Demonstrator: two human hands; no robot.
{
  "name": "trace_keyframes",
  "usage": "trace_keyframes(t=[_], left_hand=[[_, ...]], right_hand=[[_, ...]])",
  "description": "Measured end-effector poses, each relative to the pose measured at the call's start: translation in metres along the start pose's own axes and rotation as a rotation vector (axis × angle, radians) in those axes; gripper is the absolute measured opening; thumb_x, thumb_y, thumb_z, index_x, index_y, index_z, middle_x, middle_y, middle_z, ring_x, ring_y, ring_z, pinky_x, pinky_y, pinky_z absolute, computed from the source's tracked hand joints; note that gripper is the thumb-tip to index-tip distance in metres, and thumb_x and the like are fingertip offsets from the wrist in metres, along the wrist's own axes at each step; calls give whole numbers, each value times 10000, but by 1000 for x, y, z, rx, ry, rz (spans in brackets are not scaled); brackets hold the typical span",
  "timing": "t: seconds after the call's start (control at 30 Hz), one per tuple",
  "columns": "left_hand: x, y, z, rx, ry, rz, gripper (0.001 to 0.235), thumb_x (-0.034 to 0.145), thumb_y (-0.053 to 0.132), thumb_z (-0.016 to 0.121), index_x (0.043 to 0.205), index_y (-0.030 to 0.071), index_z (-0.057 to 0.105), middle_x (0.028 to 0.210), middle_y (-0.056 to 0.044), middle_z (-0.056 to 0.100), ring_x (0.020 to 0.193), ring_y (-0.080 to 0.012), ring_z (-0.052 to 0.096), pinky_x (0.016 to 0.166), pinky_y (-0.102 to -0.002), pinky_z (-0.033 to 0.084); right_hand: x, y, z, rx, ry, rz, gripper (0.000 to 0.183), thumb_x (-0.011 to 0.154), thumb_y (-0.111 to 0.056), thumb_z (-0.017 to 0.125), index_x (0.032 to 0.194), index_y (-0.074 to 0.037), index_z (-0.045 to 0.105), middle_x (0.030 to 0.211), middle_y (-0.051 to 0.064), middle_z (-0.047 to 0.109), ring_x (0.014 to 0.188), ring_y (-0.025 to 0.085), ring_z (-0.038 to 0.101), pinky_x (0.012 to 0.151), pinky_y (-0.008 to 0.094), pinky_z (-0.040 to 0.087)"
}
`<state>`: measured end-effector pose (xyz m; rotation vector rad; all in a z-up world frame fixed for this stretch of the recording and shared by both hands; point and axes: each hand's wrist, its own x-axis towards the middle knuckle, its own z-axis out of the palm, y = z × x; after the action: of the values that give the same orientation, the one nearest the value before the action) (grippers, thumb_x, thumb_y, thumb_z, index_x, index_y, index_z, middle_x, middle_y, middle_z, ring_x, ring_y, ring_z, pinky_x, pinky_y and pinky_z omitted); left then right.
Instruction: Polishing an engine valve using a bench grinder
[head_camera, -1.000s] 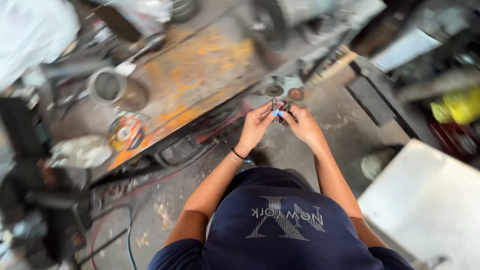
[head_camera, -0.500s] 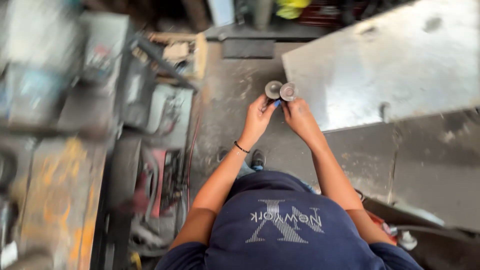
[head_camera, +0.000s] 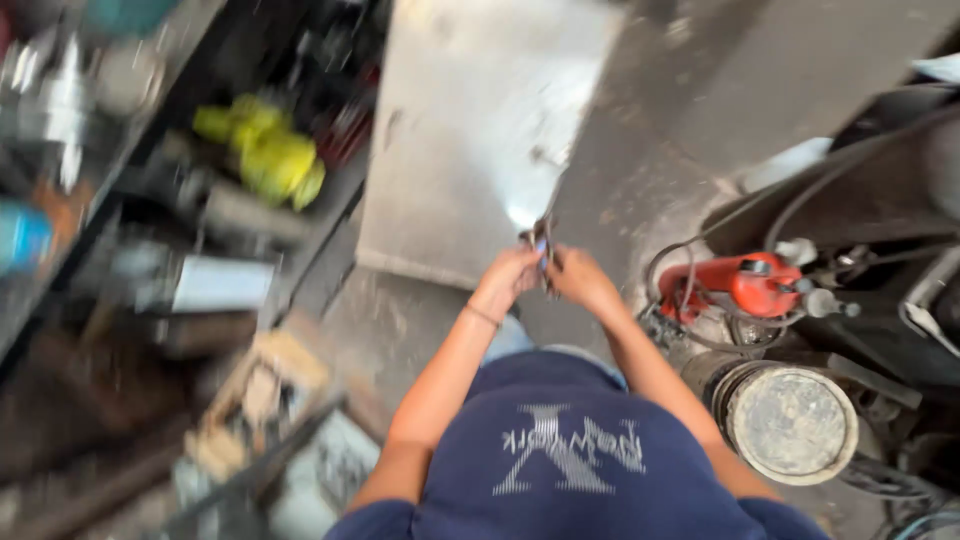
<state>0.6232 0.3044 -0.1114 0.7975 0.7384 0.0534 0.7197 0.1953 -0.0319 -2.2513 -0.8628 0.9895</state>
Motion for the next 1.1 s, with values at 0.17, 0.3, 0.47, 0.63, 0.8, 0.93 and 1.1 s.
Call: trace_keyframes(t=[0.17, 0.3, 0.47, 0.63, 0.8, 0.93, 1.1], left_hand=[[72, -30, 26, 219, -40, -274, 476, 909, 311, 748, 1268, 59, 565, 953, -35, 713, 787, -157, 727, 660, -329, 611], [100, -14, 92, 313, -178, -336, 238, 897, 246, 731, 1073, 104, 657, 815, -19, 710, 698, -123, 725, 614, -277, 603], [206, -76, 152, 416, -222, -439, 272, 892, 200, 737, 1127, 87, 659, 878, -37, 734, 759, -159, 742, 691, -309, 609], [237, -53, 282, 363, -269, -323, 162, 860, 144, 730, 998, 66, 694, 673, -35, 635, 548, -119, 628, 481, -244, 521], [258, -18, 359, 449, -247, -338, 321, 828, 173, 780, 1111, 52, 686, 878, 20, 709, 701, -80, 632, 655, -202, 530], [271, 61, 451, 474, -234, -369, 335, 842, 190, 787, 1129, 59, 673, 883, 31, 717, 682, -87, 657, 597, -226, 564], [389, 78, 533, 497, -298, -407, 273, 858, 177, 767, 1083, 52, 676, 743, -27, 675, 310, -162, 539, 302, -265, 469]], right_hand=[[-6, 20, -44, 132, 20, 164, 397, 899, -338, 612, 985, 47, 666, 888, 280, 713, 957, 457, 671, 826, 563, 505], [18, 101, -57, 359, 71, 308, 322, 873, -362, 654, 900, -45, 701, 703, 153, 727, 822, 322, 725, 773, 466, 526], [33, 188, -119, 610, 84, 391, 291, 875, -386, 665, 777, -113, 683, 536, 77, 673, 533, 189, 655, 547, 303, 511], [47, 244, -214, 409, 93, 464, 480, 892, -461, 623, 963, 2, 732, 932, 265, 729, 994, 413, 686, 840, 505, 524], [75, 284, -246, 372, 134, 489, 493, 961, -497, 505, 1219, -90, 611, 1096, 241, 696, 1091, 397, 648, 940, 524, 505], [102, 278, -286, 818, 399, 381, 354, 965, -297, 560, 1212, -49, 615, 1075, 229, 703, 1051, 330, 668, 887, 483, 531], [178, 334, -384, 1435, 580, 309, 251, 977, -197, 564, 976, 54, 576, 656, 188, 669, 490, 259, 687, 432, 358, 593]])
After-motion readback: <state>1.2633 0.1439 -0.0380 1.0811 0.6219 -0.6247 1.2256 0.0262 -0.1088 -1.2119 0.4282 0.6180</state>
